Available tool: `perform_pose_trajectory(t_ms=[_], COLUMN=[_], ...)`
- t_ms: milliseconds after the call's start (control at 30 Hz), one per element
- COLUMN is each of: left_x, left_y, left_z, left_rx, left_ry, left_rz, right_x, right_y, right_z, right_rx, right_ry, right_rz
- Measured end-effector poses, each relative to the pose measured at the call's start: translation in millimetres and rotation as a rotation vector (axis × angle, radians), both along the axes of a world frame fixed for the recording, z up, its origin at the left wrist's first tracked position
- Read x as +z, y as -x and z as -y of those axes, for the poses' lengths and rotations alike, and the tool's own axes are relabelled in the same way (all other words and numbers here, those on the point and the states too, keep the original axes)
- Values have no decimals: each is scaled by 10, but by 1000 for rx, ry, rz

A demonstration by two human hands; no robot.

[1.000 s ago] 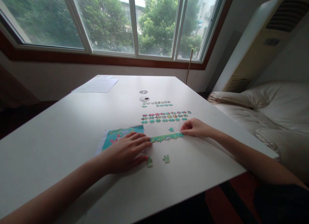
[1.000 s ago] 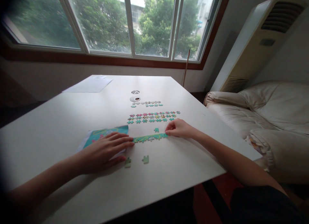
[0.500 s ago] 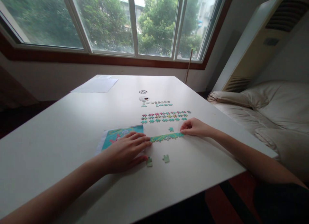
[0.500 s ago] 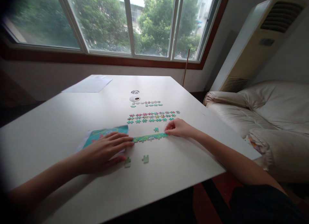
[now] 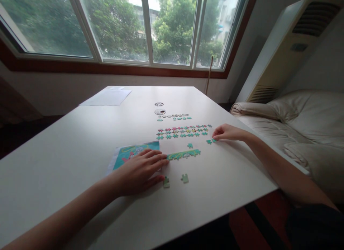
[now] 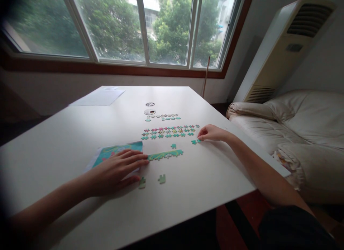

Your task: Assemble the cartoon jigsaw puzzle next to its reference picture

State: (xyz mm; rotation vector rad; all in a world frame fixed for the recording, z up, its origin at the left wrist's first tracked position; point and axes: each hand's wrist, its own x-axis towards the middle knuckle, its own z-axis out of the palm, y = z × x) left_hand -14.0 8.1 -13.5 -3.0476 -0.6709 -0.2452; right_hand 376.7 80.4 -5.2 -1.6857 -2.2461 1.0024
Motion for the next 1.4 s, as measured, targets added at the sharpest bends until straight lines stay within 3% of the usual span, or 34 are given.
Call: perform_pose_trajectory(t_ms=[300, 800, 1100, 1400], left_x=[-7, 25, 28, 44], left_y=[3, -13, -16, -24], left_z=[-3, 8, 8, 24], left_rx=[0, -6, -2, 14], left_ry=[-3, 2, 23, 44], left_rz=[21, 22, 30, 22], right_x=[7, 69, 183, 142], right_y=[105, 137, 544, 898], right_z=[60, 29, -529, -1239], right_rx=[-22, 61, 125, 158], right_ry=[-76, -195, -324, -273], right_rz=[176, 206, 223, 248])
